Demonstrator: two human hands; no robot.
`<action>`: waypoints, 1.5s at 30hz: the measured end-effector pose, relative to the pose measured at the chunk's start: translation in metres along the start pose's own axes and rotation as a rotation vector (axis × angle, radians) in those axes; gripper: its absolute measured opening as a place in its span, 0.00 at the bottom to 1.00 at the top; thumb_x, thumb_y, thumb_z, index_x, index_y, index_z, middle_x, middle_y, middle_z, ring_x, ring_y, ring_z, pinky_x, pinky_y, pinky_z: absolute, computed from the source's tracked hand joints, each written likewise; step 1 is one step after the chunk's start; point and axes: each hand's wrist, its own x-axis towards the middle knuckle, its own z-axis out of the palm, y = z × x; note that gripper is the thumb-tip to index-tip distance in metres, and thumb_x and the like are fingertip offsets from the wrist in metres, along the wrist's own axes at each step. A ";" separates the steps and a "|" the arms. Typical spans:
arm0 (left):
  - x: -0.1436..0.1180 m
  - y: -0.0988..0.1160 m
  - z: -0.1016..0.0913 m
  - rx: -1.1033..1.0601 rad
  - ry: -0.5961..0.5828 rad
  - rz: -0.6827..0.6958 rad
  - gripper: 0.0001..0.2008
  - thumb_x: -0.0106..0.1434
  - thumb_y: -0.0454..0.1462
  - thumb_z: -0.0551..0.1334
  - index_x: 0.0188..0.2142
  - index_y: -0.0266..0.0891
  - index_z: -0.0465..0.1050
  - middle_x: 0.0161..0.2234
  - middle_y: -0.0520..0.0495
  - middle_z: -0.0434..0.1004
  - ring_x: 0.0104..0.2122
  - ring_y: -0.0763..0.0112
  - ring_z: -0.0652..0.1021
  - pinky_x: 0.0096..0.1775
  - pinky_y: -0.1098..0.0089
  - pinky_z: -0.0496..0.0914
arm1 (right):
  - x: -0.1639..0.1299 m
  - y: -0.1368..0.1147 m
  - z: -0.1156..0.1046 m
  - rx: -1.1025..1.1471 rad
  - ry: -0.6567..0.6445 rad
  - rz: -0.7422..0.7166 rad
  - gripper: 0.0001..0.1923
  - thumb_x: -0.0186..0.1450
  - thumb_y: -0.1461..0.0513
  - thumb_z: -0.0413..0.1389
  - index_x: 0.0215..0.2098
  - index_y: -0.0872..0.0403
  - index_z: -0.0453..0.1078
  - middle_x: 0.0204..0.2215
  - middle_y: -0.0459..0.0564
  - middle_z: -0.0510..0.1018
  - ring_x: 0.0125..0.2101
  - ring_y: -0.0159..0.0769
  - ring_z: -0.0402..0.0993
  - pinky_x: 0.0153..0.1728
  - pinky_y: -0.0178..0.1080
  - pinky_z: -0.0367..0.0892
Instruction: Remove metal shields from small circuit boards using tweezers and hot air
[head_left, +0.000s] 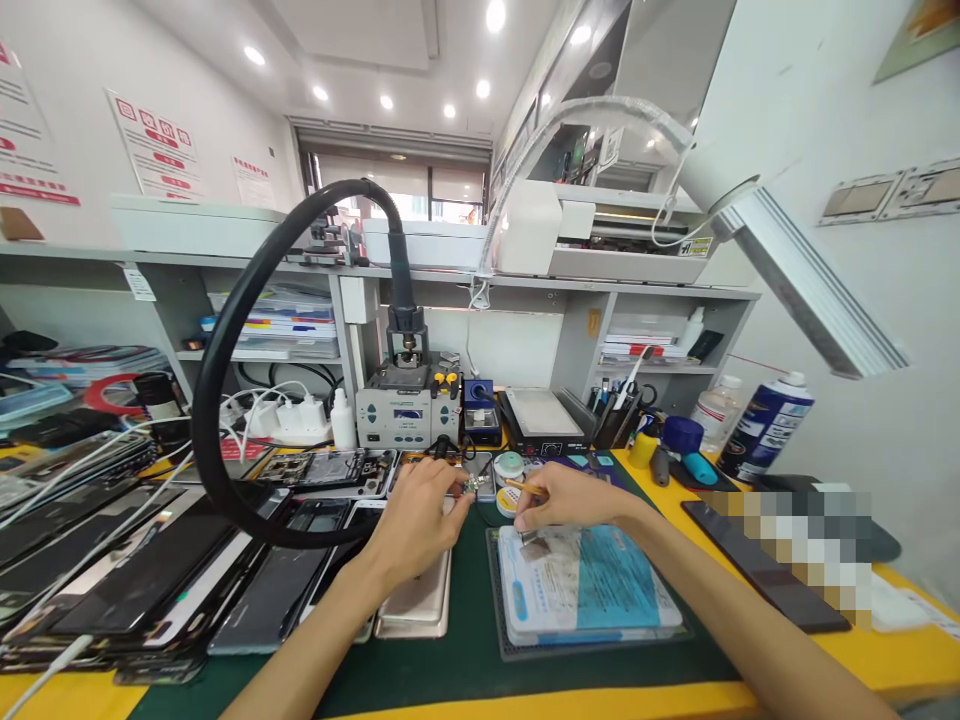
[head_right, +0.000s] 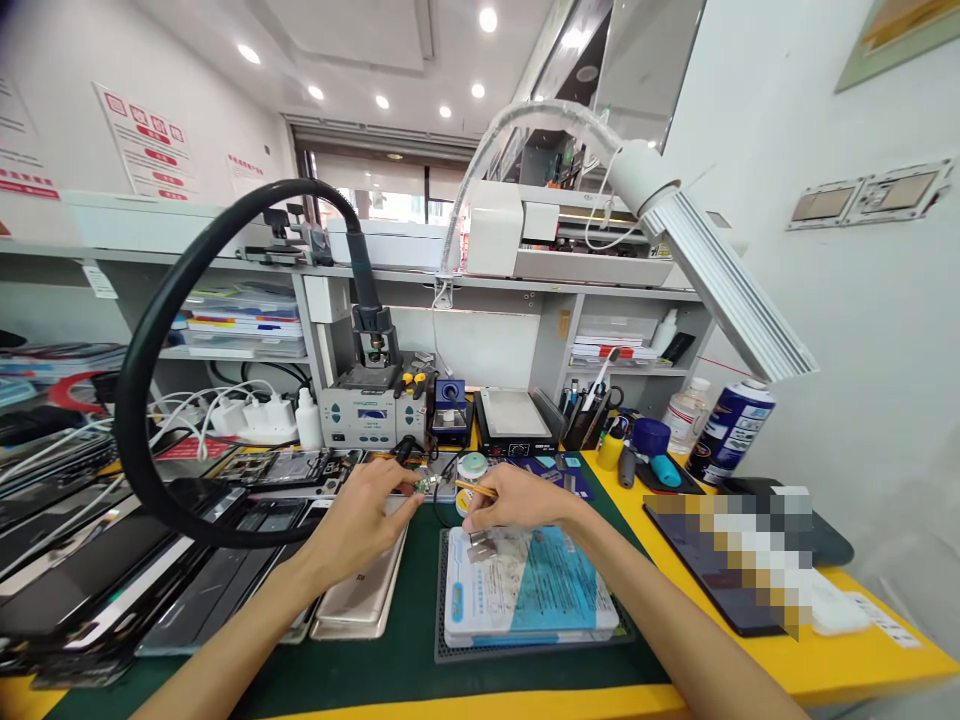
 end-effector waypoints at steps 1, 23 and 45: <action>-0.001 0.001 0.001 -0.019 -0.024 0.013 0.06 0.68 0.36 0.61 0.43 0.39 0.75 0.37 0.46 0.78 0.41 0.58 0.75 0.46 0.56 0.66 | -0.002 0.003 -0.002 0.023 0.001 0.006 0.17 0.57 0.51 0.68 0.29 0.58 0.80 0.22 0.45 0.72 0.24 0.30 0.59 0.24 0.34 0.52; -0.012 0.034 0.021 -0.226 -0.285 0.095 0.06 0.67 0.35 0.63 0.43 0.45 0.74 0.43 0.49 0.77 0.47 0.59 0.76 0.55 0.55 0.64 | -0.021 0.028 -0.003 0.476 0.183 0.069 0.20 0.57 0.52 0.71 0.37 0.57 0.74 0.18 0.36 0.62 0.16 0.22 0.46 0.16 0.32 0.41; -0.012 0.036 0.024 -0.234 -0.255 0.066 0.07 0.66 0.36 0.64 0.44 0.43 0.77 0.42 0.47 0.77 0.45 0.59 0.76 0.50 0.58 0.67 | -0.023 0.027 -0.007 0.517 0.111 0.071 0.22 0.57 0.52 0.71 0.40 0.56 0.71 0.17 0.33 0.57 0.16 0.22 0.42 0.15 0.31 0.40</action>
